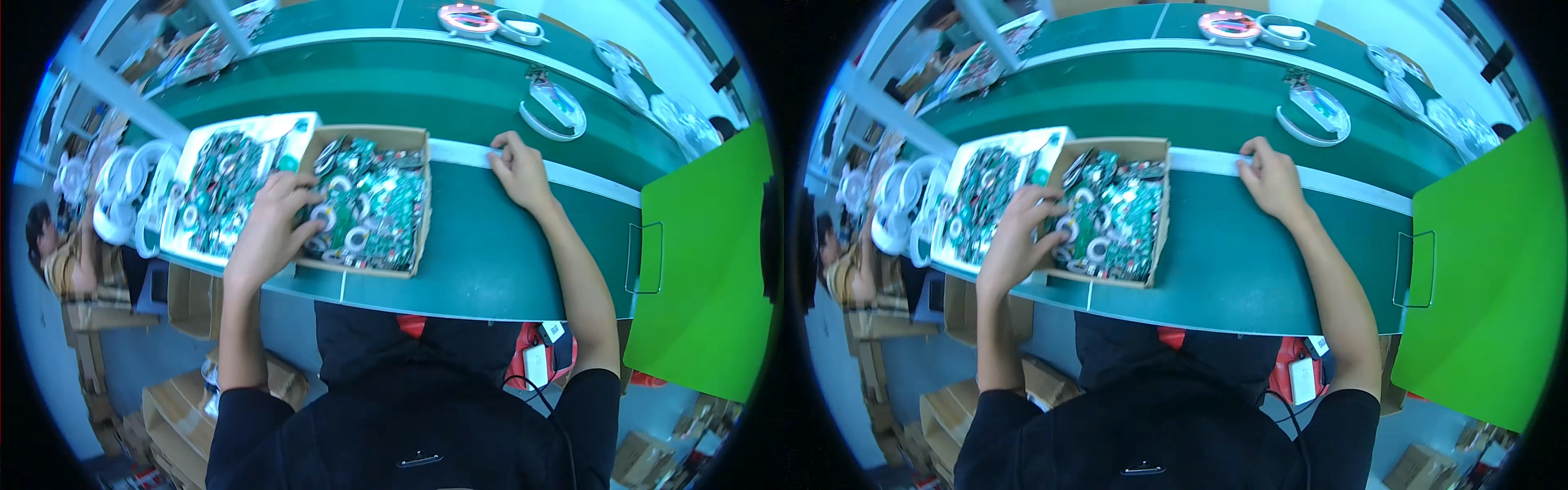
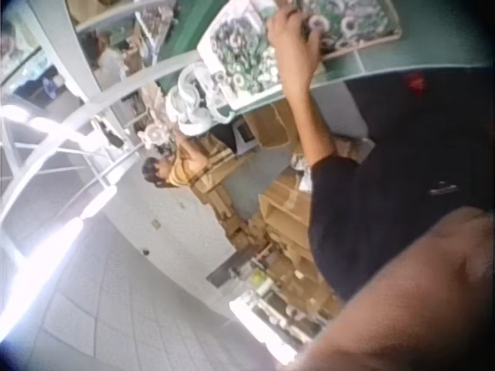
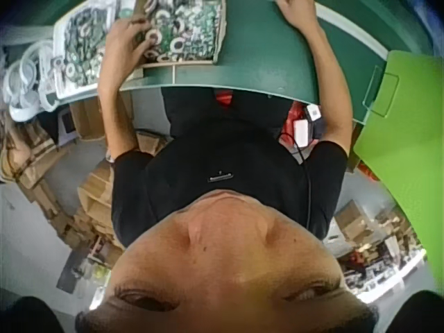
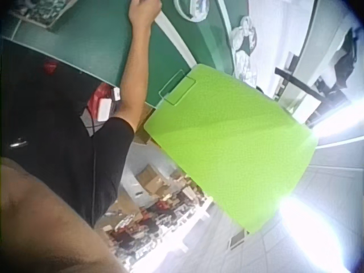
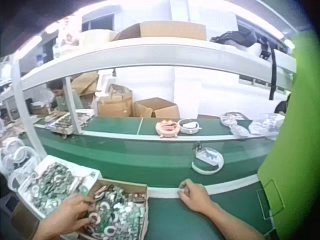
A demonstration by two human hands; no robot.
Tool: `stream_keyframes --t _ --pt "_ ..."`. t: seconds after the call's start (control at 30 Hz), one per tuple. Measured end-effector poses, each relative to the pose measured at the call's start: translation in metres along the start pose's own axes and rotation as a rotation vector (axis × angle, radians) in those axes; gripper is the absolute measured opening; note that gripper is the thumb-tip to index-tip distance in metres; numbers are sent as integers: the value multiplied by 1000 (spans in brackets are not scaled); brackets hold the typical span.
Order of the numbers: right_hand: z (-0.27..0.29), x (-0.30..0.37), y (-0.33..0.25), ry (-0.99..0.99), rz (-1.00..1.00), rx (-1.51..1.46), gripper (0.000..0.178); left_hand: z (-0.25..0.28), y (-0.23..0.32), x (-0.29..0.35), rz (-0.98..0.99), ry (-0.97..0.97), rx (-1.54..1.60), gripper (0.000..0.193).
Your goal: The person assembles LED circuit boards by hand, wiring LED components into plastic fixtures from a box.
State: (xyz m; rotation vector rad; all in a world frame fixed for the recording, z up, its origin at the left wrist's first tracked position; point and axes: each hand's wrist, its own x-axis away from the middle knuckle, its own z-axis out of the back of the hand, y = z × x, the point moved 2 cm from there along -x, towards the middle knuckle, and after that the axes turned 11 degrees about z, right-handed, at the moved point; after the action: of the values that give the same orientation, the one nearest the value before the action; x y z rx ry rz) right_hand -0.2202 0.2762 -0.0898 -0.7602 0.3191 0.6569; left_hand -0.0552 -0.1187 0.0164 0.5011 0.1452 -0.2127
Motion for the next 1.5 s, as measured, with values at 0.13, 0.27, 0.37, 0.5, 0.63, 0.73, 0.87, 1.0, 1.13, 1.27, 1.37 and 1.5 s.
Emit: stream_keyframes --t 0.13,0.27,0.37,0.5,0.63,0.73,0.87,1.0,1.13,1.27,1.37,1.5 --pt "9 1 -1 -27 -16 64 17 12 5 -15 31 -116 14 29" --pt "9 0 -2 -40 -14 56 16 36 -2 -27 137 -307 165 24" --pt "8 -1 -2 -32 0 73 14 53 -4 -49 100 -270 198 20" --pt "11 -3 -4 -42 -15 69 13 43 7 -96 59 -133 95 16" --pt "9 -6 -5 -25 -18 78 13 21 6 -133 50 -96 41 18" --pt "7 -1 -3 -34 -38 77 13 2 -2 -153 98 -102 16 18" --pt "7 4 -8 -9 -1 26 13 -18 -18 -154 100 -67 234 20" --pt "11 4 -11 -32 -8 37 14 -30 -28 -150 116 25 427 23" --pt "10 5 -5 59 -47 -70 16 -35 -25 -151 124 15 269 23" --pt "14 2 -3 151 151 120 21 -31 -18 -149 59 48 156 23" --pt "8 -1 -10 94 184 191 23 -20 -17 -138 -16 139 116 22" --pt "6 -1 -8 39 158 214 26 -19 -10 -136 -15 144 26 19"
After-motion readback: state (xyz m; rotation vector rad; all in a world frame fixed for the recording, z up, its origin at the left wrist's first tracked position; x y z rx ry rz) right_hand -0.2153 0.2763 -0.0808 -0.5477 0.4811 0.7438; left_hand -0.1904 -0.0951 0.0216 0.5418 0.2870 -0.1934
